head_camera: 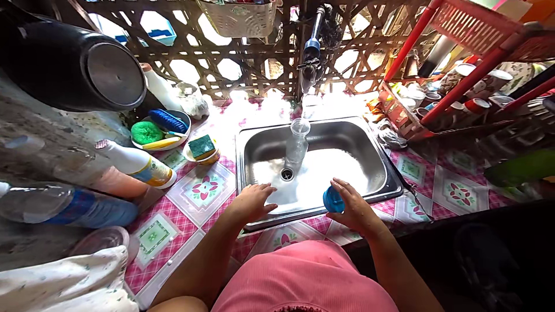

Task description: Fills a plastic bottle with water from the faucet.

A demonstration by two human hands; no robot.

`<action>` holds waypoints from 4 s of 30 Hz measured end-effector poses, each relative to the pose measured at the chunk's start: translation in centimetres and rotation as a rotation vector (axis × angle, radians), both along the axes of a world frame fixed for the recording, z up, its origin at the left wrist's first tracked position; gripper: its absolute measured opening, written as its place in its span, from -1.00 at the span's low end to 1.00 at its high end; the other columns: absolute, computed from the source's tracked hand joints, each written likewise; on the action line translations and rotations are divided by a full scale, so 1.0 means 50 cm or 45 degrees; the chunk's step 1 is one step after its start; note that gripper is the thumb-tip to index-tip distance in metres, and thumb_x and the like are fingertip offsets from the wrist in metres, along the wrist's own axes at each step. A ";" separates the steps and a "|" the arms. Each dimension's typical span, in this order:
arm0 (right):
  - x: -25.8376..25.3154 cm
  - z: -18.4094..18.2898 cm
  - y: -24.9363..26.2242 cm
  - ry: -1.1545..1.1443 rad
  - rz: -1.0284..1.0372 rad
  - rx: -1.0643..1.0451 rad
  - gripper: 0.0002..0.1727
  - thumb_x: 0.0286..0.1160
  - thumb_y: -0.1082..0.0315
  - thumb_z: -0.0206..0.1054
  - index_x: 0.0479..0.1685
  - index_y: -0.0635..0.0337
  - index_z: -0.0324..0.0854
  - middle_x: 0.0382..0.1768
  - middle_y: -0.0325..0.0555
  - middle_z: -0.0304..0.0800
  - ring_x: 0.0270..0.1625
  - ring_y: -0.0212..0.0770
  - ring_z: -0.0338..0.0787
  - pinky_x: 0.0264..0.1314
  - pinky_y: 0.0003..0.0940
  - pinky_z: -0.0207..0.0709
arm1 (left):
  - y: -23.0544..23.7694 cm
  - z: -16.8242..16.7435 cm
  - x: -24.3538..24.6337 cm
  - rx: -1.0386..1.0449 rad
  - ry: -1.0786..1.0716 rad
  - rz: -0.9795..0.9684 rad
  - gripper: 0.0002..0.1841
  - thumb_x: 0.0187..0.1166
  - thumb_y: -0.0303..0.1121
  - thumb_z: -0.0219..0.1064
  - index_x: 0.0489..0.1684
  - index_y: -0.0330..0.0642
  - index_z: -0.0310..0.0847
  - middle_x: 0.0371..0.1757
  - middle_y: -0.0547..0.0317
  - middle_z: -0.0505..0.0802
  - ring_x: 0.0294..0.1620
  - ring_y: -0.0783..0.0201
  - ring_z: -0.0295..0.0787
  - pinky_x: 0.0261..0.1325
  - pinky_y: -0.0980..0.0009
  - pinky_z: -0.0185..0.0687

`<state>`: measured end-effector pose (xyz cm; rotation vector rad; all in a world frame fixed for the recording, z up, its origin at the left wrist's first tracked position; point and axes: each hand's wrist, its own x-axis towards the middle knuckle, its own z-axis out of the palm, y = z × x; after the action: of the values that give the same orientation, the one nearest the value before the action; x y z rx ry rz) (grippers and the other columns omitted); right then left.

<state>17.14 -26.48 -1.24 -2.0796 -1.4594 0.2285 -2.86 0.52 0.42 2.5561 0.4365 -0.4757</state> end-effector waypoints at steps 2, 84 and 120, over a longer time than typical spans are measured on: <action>0.001 -0.001 0.000 -0.016 0.019 -0.012 0.00 -0.01 0.14 0.73 0.61 0.33 0.43 0.58 0.31 0.48 0.59 0.26 0.53 0.62 0.16 0.38 | -0.001 -0.002 0.000 0.014 -0.019 0.003 -0.36 0.65 0.05 0.31 0.65 -0.09 0.44 0.71 -0.10 0.47 0.77 -0.11 0.27 0.72 -0.25 0.07; 0.000 0.008 -0.009 0.165 -0.039 -0.119 -0.07 0.19 0.33 0.66 0.72 0.05 0.37 0.79 0.28 0.10 0.74 0.31 0.25 0.74 0.15 0.20 | -0.034 -0.017 -0.004 0.144 -0.123 -0.064 -0.29 0.56 0.12 0.38 0.64 -0.08 0.50 0.77 -0.26 0.34 0.82 -0.44 0.00 0.66 -0.60 -0.32; 0.000 -0.012 -0.007 0.095 0.111 -0.214 -0.10 0.14 0.13 0.71 0.62 0.17 0.47 0.54 0.24 0.51 0.57 0.30 0.46 0.60 0.23 0.32 | -0.041 -0.023 0.001 0.143 -0.189 -0.083 -0.30 0.54 0.11 0.41 0.61 -0.11 0.53 0.78 -0.37 0.27 0.81 -0.50 -0.03 0.66 -0.59 -0.29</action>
<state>17.12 -26.82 -1.83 -2.1153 -1.5334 0.4734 -2.80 -1.53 -0.71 2.6984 0.3363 -0.2890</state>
